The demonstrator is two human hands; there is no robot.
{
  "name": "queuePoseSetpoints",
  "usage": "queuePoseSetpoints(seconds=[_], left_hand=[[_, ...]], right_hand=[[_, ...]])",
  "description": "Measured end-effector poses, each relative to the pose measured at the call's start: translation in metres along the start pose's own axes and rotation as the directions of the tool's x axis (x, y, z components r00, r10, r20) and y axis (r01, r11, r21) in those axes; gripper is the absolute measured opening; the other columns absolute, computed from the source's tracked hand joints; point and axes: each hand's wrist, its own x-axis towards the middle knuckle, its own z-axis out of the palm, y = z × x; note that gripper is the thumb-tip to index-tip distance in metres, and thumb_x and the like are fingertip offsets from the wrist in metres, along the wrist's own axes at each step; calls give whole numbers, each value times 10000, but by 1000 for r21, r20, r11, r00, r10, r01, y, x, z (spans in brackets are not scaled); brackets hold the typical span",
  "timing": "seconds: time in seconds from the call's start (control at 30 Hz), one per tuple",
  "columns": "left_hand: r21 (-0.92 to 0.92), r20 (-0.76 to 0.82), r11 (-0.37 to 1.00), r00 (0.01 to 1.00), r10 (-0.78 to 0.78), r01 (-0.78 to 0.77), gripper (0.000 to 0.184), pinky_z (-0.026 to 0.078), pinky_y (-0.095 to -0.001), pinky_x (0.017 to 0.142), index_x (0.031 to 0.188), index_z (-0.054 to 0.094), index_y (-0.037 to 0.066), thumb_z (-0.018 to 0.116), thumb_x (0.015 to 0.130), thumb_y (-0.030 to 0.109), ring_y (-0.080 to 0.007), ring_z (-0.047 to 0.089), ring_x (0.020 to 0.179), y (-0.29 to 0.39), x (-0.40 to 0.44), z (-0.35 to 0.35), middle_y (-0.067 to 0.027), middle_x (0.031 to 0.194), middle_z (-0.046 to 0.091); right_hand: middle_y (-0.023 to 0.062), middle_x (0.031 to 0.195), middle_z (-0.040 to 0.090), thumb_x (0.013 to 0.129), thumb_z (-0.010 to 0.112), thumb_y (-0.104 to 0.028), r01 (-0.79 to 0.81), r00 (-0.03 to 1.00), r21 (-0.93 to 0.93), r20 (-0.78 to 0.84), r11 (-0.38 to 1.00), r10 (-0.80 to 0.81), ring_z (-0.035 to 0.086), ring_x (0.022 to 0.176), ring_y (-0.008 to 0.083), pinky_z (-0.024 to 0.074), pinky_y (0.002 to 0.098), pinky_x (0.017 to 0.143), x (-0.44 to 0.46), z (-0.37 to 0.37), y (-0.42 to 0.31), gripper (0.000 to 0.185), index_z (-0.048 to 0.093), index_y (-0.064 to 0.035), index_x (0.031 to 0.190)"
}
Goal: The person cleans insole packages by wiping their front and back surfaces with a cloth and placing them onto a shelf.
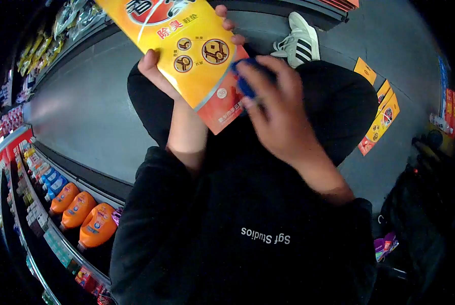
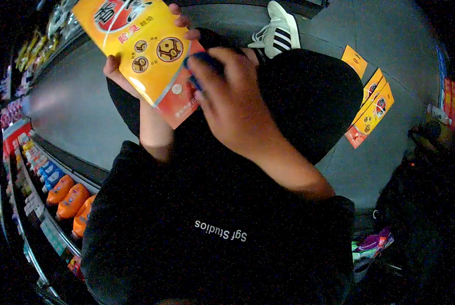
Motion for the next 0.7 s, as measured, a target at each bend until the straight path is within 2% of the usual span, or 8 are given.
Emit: queuePoseSetpoints(seconds=[0.1, 0.17, 0.2, 0.43, 0.5, 0.57, 0.63, 0.7], left_hand=[[95, -86, 991, 991, 101, -93, 797, 429, -444, 845, 1293, 332, -6, 576, 708, 477, -347, 499, 982, 1, -3, 20, -238, 1121, 473], [96, -30, 960, 963, 266, -262, 807, 420, -439, 845, 1290, 327, -4, 606, 684, 450, -342, 497, 960, 2, -1, 20, -241, 1130, 465], [75, -140, 970, 961, 239, -231, 808, 411, -442, 846, 1285, 325, -10, 614, 676, 435, -332, 497, 955, 1, -1, 42, -237, 1146, 456], [127, -25, 962, 969, 247, -242, 928, 341, -537, 923, 1344, 280, 59, 602, 597, 505, -367, 439, 1070, 9, -12, 8, -257, 1257, 379], [142, -15, 963, 973, 232, -228, 921, 348, -506, 906, 1332, 294, 58, 617, 589, 495, -345, 439, 1049, 6, -10, 17, -245, 1242, 386], [57, -183, 975, 957, 223, -216, 799, 403, -444, 843, 1282, 335, -3, 619, 669, 424, -326, 491, 965, 1, -6, 35, -232, 1155, 453], [268, -124, 928, 946, 300, -259, 798, 396, -438, 843, 1275, 346, -3, 628, 666, 428, -325, 479, 975, 3, -5, 9, -220, 1166, 450], [10, 16, 985, 985, 173, -173, 905, 353, -459, 883, 1314, 315, 57, 635, 582, 482, -317, 431, 1016, 2, -6, 2, -222, 1210, 401]], right_hand=[[188, 1129, 433, 716, 623, -41, 63, 996, -105, -50, 992, -69, 431, 1014, 384, 359, 457, 910, 1, 25, 8, 529, 465, -64, 1220], [178, 1096, 439, 721, 622, -44, -94, 983, -30, -159, 995, 88, 440, 973, 368, 374, 461, 861, 1, 28, 13, 503, 474, -72, 1201], [165, 1096, 450, 779, 589, -45, -102, 988, -56, -121, 993, 95, 445, 1020, 329, 352, 433, 899, 0, 29, -2, 392, 537, -45, 1167], [152, 1054, 470, 778, 562, -25, 101, 989, 53, -112, 993, -95, 484, 919, 295, 389, 392, 815, -4, 26, -2, 386, 546, -58, 1162], [145, 1022, 487, 789, 547, -36, -71, 978, -58, -199, 996, 58, 484, 904, 295, 388, 387, 810, 0, 26, 12, 362, 557, -65, 1150], [142, 1019, 487, 757, 578, -34, -21, 999, -38, -50, 999, 19, 488, 919, 291, 402, 386, 795, -4, 26, -14, 382, 569, -73, 1137], [133, 1025, 495, 676, 613, 0, 145, 989, 140, -48, 980, -139, 501, 912, 284, 406, 386, 794, -17, 40, -32, 465, 577, -93, 1130], [129, 1009, 505, 668, 616, 8, 128, 992, 157, -11, 979, -128, 508, 916, 290, 405, 383, 811, -19, 39, -19, 460, 581, -88, 1117]])
